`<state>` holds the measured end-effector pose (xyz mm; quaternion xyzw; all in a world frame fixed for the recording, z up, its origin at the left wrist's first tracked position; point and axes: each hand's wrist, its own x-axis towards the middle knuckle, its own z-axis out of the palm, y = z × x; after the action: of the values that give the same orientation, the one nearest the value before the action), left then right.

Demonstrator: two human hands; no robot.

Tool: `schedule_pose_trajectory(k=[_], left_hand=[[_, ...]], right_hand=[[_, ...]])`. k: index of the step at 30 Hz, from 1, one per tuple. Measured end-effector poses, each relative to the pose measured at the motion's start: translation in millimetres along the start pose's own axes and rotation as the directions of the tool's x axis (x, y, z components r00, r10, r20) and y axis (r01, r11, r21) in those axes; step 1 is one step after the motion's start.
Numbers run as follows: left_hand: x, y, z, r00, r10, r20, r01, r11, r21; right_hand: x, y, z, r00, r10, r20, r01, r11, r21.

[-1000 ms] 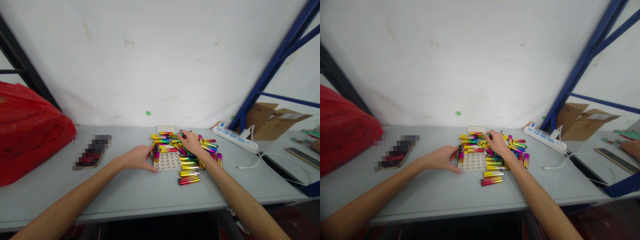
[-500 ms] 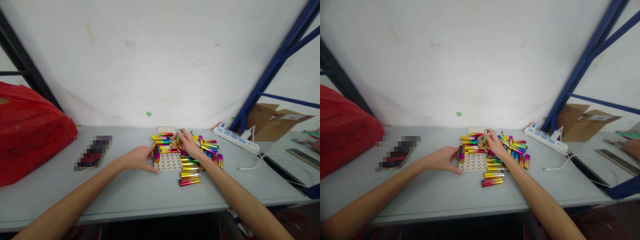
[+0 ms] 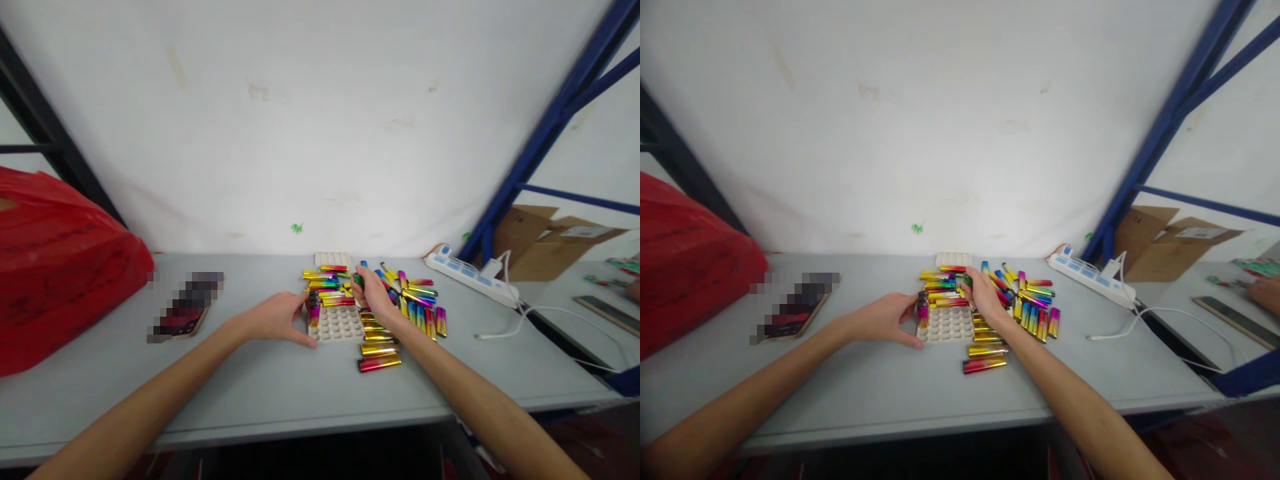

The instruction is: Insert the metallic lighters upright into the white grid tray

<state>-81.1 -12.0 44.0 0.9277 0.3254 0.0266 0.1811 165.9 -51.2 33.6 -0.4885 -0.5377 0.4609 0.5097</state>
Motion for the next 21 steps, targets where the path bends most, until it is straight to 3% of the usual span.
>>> schedule_pose_trajectory(k=[10,15,18,21], left_hand=[[0.1,-1.7,1.1,1.0,0.003,-0.01,-0.003,1.0,0.007],[-0.1,-0.8,1.1,1.0,0.009,-0.016,-0.009,1.0,0.005],[-0.1,0.1,0.8,1.0,0.01,-0.018,-0.01,1.0,0.01],[-0.3,1.5,0.1,1.0,0.006,-0.014,-0.006,1.0,0.014]], right_hand=[[1.7,5.6,-2.2,0.999,-0.054,0.007,0.054,0.998,0.011],[-7.1,1.4,1.3,0.973,-0.212,0.095,0.224,0.963,-0.149],[-14.1,-5.6,6.3,0.917,-0.353,0.184,0.397,0.848,-0.352],[-19.4,-10.8,11.7,0.811,-0.52,0.267,0.575,0.628,-0.523]])
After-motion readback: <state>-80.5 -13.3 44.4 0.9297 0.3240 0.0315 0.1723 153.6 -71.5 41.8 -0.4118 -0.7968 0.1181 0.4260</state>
